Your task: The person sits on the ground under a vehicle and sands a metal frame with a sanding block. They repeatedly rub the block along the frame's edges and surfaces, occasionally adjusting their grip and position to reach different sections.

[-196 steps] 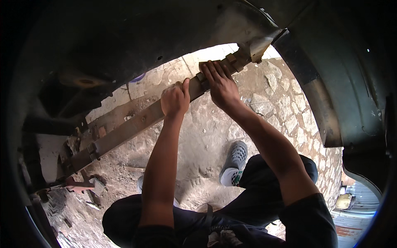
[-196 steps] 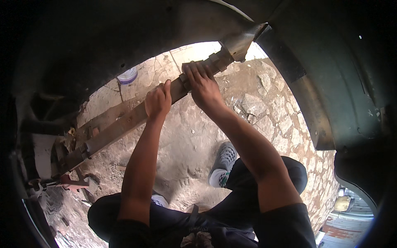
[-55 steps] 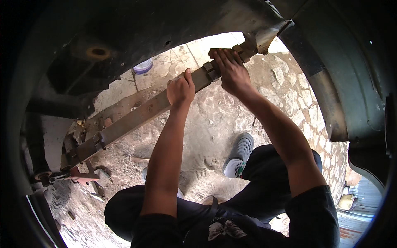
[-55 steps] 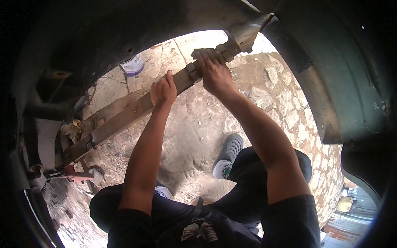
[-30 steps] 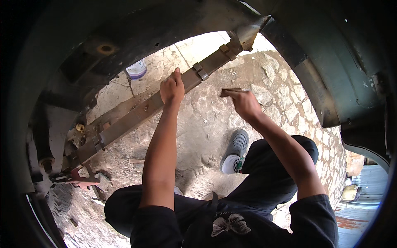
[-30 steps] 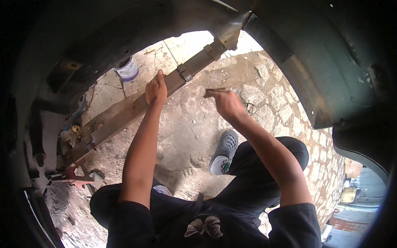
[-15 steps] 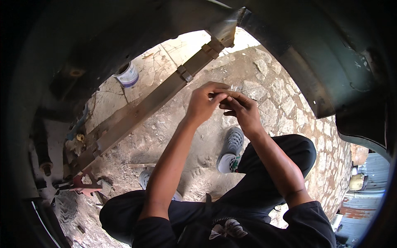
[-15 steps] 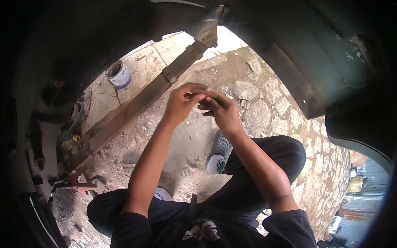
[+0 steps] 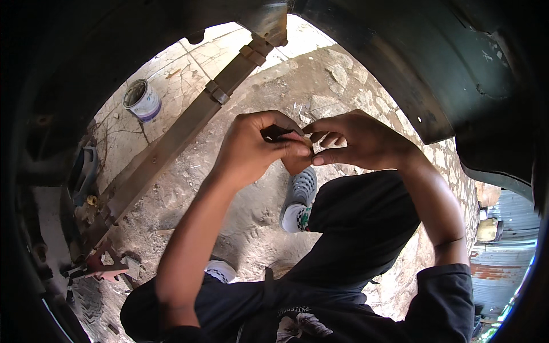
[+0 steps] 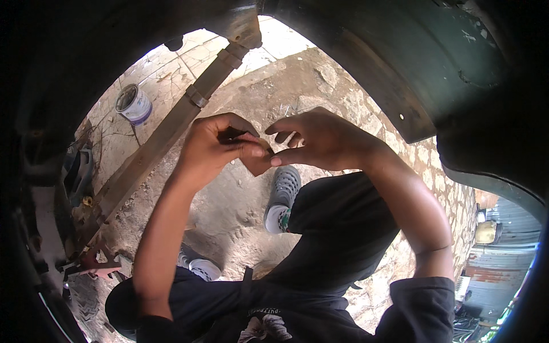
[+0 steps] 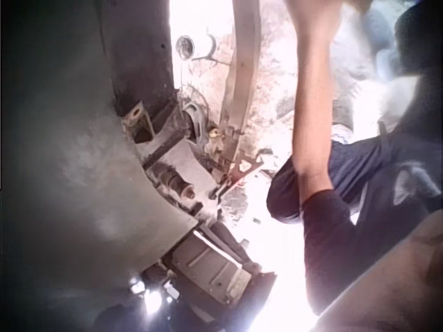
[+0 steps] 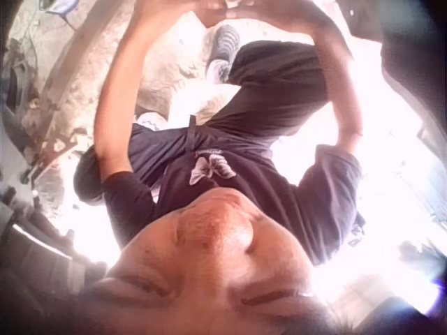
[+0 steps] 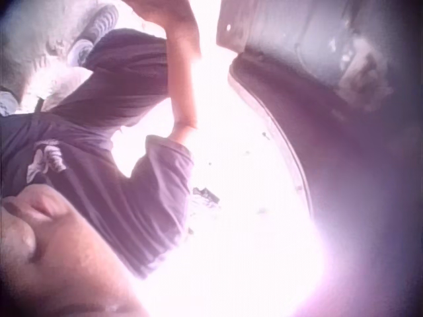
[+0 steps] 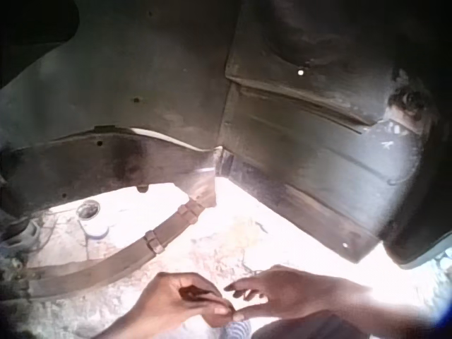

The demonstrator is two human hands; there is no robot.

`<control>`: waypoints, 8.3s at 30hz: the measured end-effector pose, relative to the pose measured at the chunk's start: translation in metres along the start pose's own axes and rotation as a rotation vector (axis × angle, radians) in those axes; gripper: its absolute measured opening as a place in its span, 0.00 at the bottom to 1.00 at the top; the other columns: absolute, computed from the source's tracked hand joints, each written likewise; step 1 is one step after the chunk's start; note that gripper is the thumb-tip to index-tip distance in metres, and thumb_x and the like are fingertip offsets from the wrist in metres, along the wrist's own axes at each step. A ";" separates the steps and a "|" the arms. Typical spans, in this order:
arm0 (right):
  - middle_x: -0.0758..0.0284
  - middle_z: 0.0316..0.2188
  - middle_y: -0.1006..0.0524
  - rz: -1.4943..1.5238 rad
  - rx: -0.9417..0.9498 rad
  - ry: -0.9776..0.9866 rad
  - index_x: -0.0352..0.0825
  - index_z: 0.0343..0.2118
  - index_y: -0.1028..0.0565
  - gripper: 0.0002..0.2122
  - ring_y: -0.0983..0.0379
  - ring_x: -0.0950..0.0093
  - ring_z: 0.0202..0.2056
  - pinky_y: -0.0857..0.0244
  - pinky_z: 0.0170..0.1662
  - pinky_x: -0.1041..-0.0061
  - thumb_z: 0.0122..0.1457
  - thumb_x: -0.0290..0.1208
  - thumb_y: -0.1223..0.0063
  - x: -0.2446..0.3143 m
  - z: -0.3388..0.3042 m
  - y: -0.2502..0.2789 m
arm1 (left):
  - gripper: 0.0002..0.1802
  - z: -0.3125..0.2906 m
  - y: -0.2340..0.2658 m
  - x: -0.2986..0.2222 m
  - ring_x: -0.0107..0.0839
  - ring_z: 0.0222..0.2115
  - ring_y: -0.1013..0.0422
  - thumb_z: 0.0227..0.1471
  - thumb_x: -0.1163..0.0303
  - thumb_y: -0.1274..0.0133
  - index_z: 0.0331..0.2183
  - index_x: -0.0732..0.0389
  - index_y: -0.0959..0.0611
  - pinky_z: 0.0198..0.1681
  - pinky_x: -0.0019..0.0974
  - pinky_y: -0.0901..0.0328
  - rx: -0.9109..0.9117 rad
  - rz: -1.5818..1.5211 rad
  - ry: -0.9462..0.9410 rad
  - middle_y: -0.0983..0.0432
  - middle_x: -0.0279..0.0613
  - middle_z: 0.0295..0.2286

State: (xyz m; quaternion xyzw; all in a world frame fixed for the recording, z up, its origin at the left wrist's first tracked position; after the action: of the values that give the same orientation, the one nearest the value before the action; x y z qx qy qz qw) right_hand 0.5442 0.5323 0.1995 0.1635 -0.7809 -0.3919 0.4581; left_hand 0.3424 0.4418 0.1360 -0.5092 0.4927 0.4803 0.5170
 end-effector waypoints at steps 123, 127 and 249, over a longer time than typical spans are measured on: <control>0.62 0.38 0.15 0.737 -0.234 0.188 0.28 0.47 0.18 0.15 0.18 0.77 0.37 0.25 0.38 0.77 0.60 0.28 0.28 0.074 0.101 0.002 | 0.09 -0.014 0.111 -0.037 0.21 0.41 0.23 0.62 0.77 0.38 0.45 0.65 0.15 0.46 0.28 0.30 -0.110 -0.037 -0.239 0.16 0.36 0.38; 0.61 0.39 0.15 0.722 -0.187 0.205 0.28 0.48 0.19 0.16 0.18 0.75 0.39 0.24 0.43 0.75 0.60 0.29 0.28 0.075 0.100 0.003 | 0.15 -0.021 0.113 -0.042 0.19 0.39 0.24 0.68 0.67 0.43 0.51 0.66 0.17 0.44 0.28 0.30 -0.009 0.185 -0.132 0.17 0.34 0.37; 0.72 0.38 0.16 1.882 -1.225 0.096 0.40 0.48 0.18 0.11 0.24 0.81 0.36 0.27 0.35 0.79 0.65 0.34 0.32 -0.053 0.247 0.010 | 0.60 -0.191 0.055 -0.067 0.52 0.51 0.24 0.36 0.57 0.21 0.70 0.46 0.31 0.54 0.52 0.28 -0.052 0.989 0.344 0.28 0.51 0.54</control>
State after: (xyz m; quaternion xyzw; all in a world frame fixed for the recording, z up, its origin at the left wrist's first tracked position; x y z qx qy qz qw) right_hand 0.3651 0.6852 0.1088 -0.7289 -0.2509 -0.2010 0.6044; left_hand 0.2799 0.2519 0.2003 -0.3000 0.7399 0.5885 0.1270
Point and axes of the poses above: each hand's wrist, its own z-axis towards the middle knuckle, its own y-axis out of the back of the hand, x = y × z, the point moved 2 cm from there along z, towards the middle knuckle
